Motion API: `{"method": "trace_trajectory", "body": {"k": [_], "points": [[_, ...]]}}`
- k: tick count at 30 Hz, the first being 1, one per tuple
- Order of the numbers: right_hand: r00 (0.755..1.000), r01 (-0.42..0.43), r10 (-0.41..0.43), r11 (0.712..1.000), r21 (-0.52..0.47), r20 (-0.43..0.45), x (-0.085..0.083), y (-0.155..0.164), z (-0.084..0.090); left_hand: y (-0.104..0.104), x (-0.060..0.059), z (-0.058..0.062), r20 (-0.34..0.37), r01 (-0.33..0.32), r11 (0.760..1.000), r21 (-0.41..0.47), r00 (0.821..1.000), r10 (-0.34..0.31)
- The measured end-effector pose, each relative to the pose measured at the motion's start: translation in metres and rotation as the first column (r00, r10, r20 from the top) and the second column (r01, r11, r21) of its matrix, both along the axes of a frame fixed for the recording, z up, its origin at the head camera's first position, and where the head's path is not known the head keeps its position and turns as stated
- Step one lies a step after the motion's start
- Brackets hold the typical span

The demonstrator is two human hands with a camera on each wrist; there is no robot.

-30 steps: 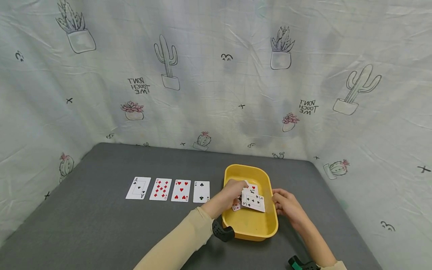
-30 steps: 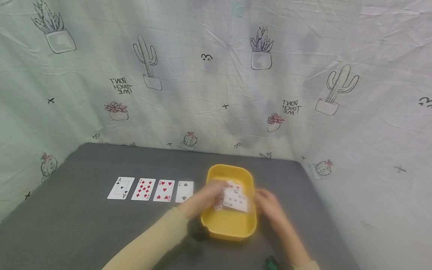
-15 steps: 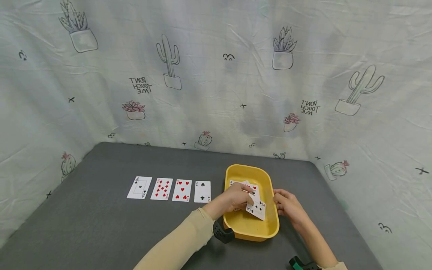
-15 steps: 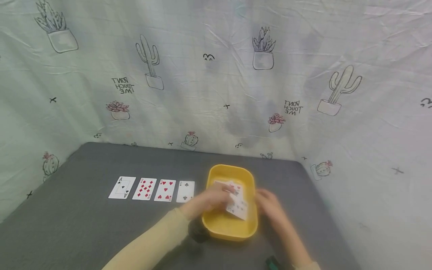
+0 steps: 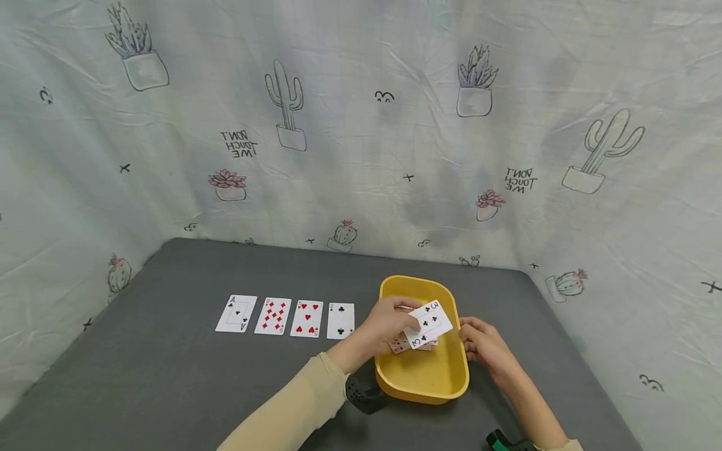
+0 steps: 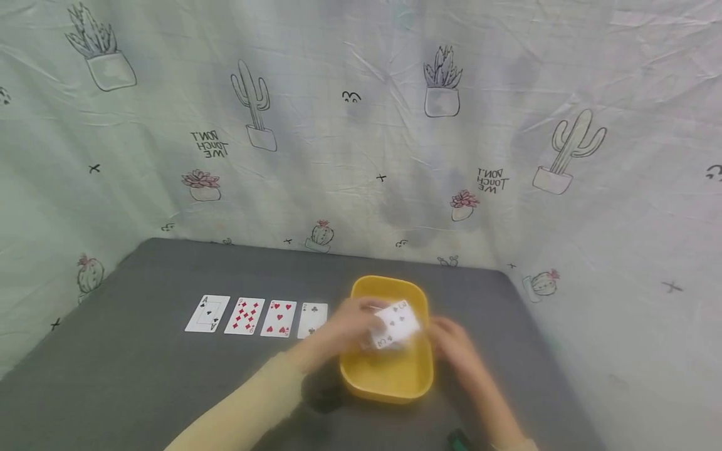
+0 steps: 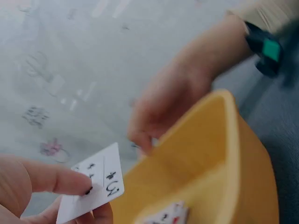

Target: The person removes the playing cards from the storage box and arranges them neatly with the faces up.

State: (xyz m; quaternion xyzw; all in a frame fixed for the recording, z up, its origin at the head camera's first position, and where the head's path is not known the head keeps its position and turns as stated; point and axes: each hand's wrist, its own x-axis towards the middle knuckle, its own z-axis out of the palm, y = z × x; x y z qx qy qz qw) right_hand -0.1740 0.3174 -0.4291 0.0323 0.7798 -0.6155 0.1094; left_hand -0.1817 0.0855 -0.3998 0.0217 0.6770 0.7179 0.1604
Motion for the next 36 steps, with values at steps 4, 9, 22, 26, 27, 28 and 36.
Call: {"method": "trace_trajectory", "body": {"k": [4, 9, 22, 26, 27, 28, 36], "points": [[1.000, -0.016, 0.016, 1.000, -0.004, -0.006, 0.000, 0.000, -0.002, -0.024, 0.004, 0.011, -0.024, -0.016, 0.999, 0.037, 1.000, 0.017], [0.999, -0.040, 0.039, 0.999, -0.023, -0.010, 0.001, -0.001, -0.001, -0.065, 0.011, 0.019, -0.058, -0.051, 0.996, 0.073, 0.997, 0.055], [1.000, -0.008, 0.009, 1.000, -0.021, 0.006, 0.002, 0.000, 0.003, -0.192, 0.019, 0.015, -0.051, -0.237, 0.970, 0.047, 0.970, 0.239], [1.000, -0.001, 0.002, 1.000, -0.018, 0.003, 0.003, 0.002, 0.004, -0.221, 0.019, 0.016, -0.020, -0.288, 0.955, 0.067, 0.957, 0.290], [1.000, -0.002, 0.002, 1.000, -0.018, 0.002, 0.003, 0.002, 0.004, -0.228, 0.019, 0.017, -0.018, -0.299, 0.952, 0.066, 0.953, 0.301], [1.000, -0.004, 0.004, 1.000, -0.017, 0.001, 0.003, 0.002, 0.004, -0.236, 0.019, 0.017, -0.013, -0.311, 0.948, 0.067, 0.950, 0.313], [1.000, -0.025, 0.025, 1.000, -0.017, -0.002, 0.000, 0.001, 0.002, -0.297, 0.023, 0.003, 0.040, -0.400, 0.908, 0.123, 0.916, 0.398]]}}
